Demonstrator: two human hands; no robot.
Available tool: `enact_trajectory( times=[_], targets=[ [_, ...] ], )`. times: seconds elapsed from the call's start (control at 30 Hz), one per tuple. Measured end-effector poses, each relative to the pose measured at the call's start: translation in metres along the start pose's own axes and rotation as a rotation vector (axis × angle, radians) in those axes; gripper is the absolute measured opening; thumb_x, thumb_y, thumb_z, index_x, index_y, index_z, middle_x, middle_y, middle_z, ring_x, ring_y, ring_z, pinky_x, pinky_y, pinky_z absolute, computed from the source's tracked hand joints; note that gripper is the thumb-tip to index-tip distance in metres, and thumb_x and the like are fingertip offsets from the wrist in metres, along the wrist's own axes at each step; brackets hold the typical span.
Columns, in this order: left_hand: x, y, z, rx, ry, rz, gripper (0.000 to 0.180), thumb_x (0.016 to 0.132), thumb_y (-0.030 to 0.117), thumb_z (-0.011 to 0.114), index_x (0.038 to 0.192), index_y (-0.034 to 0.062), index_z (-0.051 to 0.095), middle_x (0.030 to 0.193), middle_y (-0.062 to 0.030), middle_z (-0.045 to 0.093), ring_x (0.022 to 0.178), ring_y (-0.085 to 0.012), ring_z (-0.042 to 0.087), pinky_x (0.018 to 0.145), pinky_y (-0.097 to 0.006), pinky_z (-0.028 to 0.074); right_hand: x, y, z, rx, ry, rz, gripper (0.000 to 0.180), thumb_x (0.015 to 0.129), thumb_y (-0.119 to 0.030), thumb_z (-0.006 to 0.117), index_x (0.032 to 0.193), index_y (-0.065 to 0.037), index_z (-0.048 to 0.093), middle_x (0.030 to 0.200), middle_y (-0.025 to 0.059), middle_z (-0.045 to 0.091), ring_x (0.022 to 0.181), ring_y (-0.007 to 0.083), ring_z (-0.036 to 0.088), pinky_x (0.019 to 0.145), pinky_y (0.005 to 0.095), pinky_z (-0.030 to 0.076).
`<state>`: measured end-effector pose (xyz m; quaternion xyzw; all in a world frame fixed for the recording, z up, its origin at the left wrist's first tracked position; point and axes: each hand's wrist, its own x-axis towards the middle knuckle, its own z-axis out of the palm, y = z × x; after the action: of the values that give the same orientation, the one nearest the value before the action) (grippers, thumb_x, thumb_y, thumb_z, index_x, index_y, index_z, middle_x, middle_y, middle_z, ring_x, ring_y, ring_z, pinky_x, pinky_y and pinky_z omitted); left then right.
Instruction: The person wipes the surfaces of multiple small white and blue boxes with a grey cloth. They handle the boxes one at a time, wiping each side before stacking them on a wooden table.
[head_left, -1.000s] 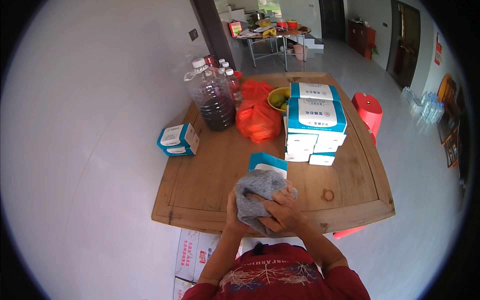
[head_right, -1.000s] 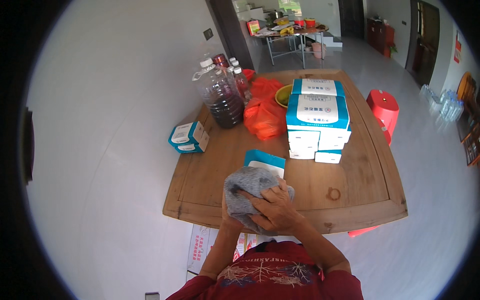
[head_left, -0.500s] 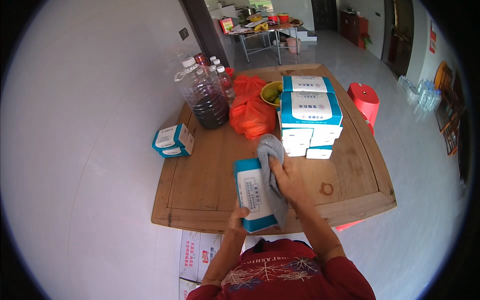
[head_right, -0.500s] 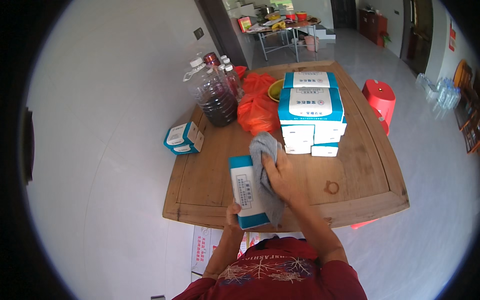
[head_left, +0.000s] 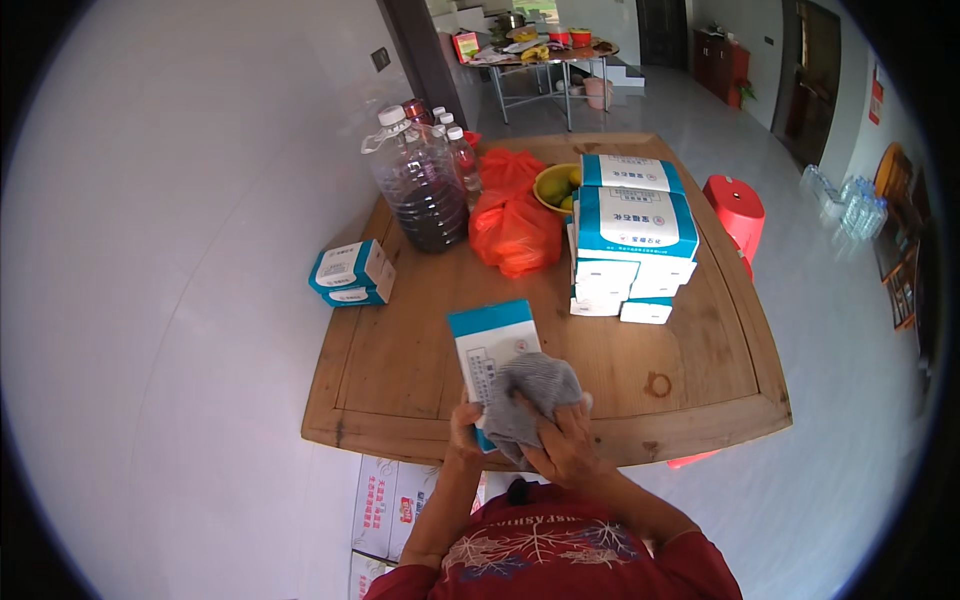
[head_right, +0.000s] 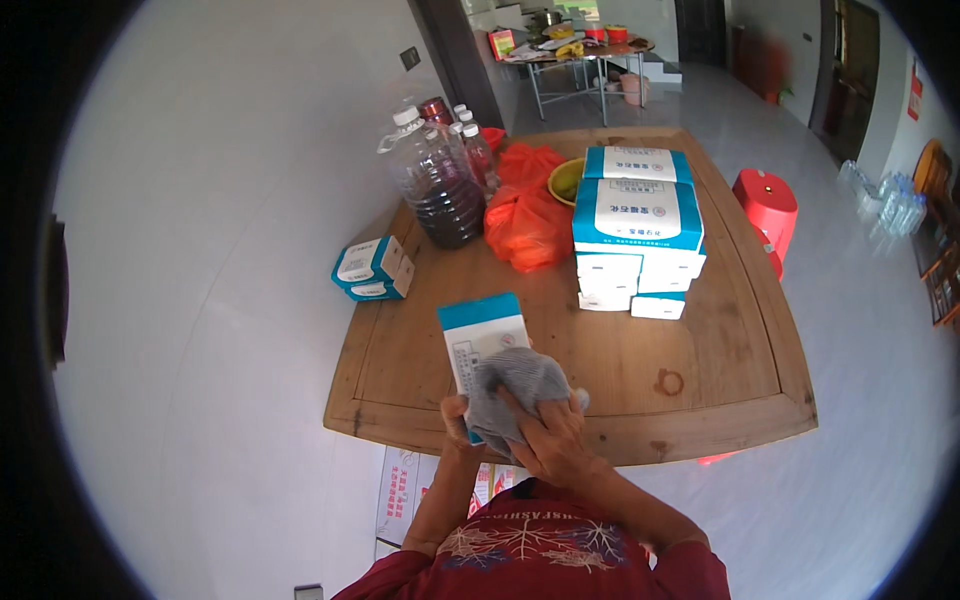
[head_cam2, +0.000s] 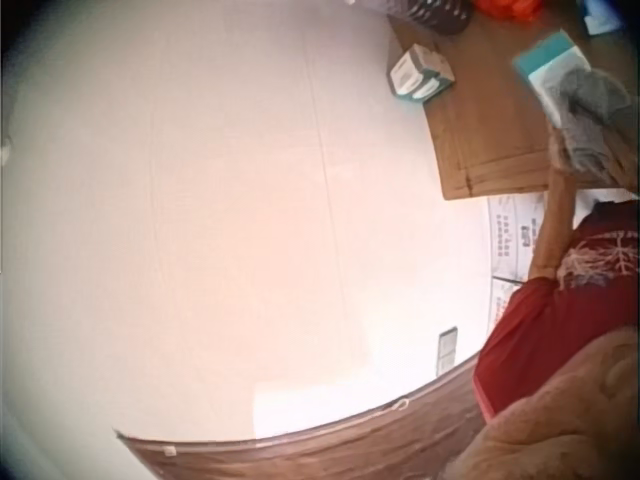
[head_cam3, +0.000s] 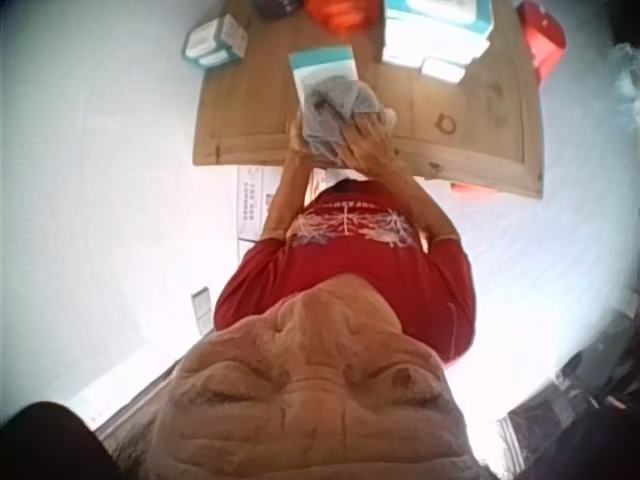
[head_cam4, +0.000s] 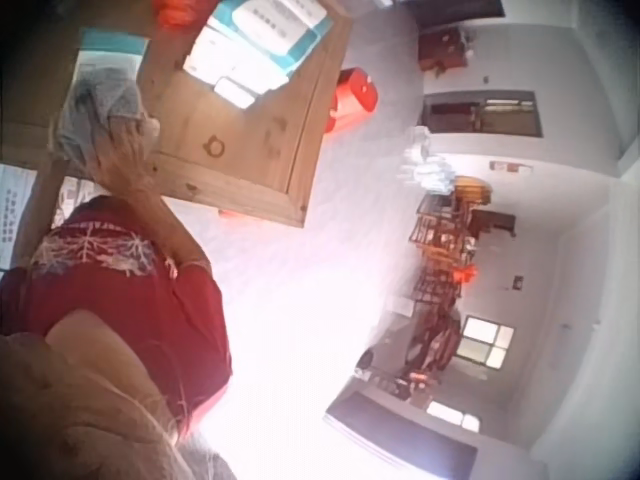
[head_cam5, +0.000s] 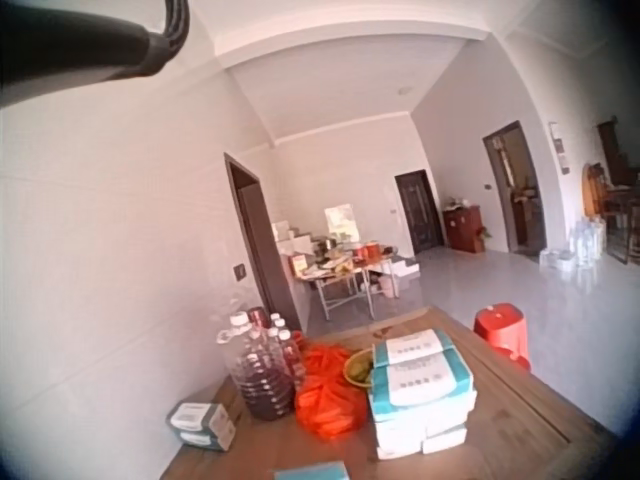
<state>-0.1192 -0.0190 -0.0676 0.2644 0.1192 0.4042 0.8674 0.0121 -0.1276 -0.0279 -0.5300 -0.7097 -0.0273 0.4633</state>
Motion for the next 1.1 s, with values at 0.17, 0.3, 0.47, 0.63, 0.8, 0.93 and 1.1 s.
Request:
enact_trajectory(
  times=[0.17,0.3,0.47,0.63,0.8,0.93,1.1],
  targets=[
    [-0.014,-0.013,-0.011,0.038,-0.026,-0.102,0.088,0.062,0.017,0.068,0.140,0.0084,0.029,0.134,-0.0145,0.043,0.119,-0.0309,0.049,0.101,-0.043,0.041,0.038,0.002,-0.020,-0.180,-0.163,0.081,0.062,0.075,-0.027,0.062,0.133,-0.010,0.048,0.094,0.0132,0.050,0.098,0.0310,0.051,0.097,0.0537,0.027],
    [-0.009,-0.013,-0.007,0.062,-0.142,-0.068,0.090,0.061,0.012,0.067,0.141,0.0101,0.025,0.130,-0.0153,0.047,0.116,-0.0317,0.051,0.099,-0.049,0.044,0.056,0.027,0.003,0.157,0.365,0.431,0.046,0.088,-0.026,0.056,0.128,-0.004,0.049,0.103,0.0158,0.055,0.099,0.0318,0.052,0.090,0.0410,0.040],
    [0.000,-0.011,0.004,0.070,-0.062,-0.051,0.079,0.066,0.007,0.057,0.139,0.0074,0.026,0.125,-0.0198,0.050,0.109,-0.0328,0.056,0.092,-0.048,0.049,0.050,0.043,0.003,1.093,0.223,0.739,0.041,0.094,-0.028,0.051,0.123,0.000,0.048,0.108,0.0062,0.057,0.098,0.0139,0.051,0.087,0.0289,0.043],
    [0.012,-0.009,0.002,0.234,0.028,0.135,0.066,0.071,0.007,0.048,0.135,0.0028,0.031,0.120,-0.0203,0.053,0.106,-0.0305,0.059,0.090,-0.044,0.051,0.031,0.046,0.008,1.098,0.148,0.811,0.044,0.094,-0.032,0.051,0.125,0.000,0.047,0.109,0.0062,0.055,0.099,0.0131,0.050,0.086,0.0275,0.042],
    [0.032,-0.001,0.006,0.291,0.121,0.256,0.055,0.086,0.035,0.050,0.129,0.0037,0.041,0.118,-0.0139,0.057,0.104,-0.0260,0.059,0.086,-0.039,0.050,0.014,0.034,-0.004,1.106,0.057,0.889,0.044,0.094,-0.033,0.050,0.124,-0.001,0.047,0.107,0.0052,0.055,0.097,0.0123,0.049,0.084,0.0273,0.042],
    [0.054,0.019,0.023,0.251,0.022,0.259,0.053,0.090,0.038,0.046,0.128,0.0011,0.043,0.121,-0.0135,0.056,0.106,-0.0252,0.058,0.089,-0.037,0.049,0.004,0.023,-0.036,1.056,-0.097,0.905,0.039,0.093,-0.030,0.052,0.118,0.000,0.052,0.101,0.0047,0.057,0.093,0.0125,0.050,0.082,0.0283,0.043],
    [0.115,0.061,0.083,0.214,-0.050,0.161,0.049,0.089,0.031,0.051,0.126,-0.0005,0.043,0.113,-0.0114,0.059,0.100,-0.0210,0.060,0.086,-0.034,0.049,-0.030,0.051,-0.056,0.611,-0.021,0.857,0.035,0.088,-0.027,0.058,0.108,0.001,0.057,0.100,0.0150,0.061,0.090,0.0208,0.058,0.075,0.0328,0.046]
  ],
)
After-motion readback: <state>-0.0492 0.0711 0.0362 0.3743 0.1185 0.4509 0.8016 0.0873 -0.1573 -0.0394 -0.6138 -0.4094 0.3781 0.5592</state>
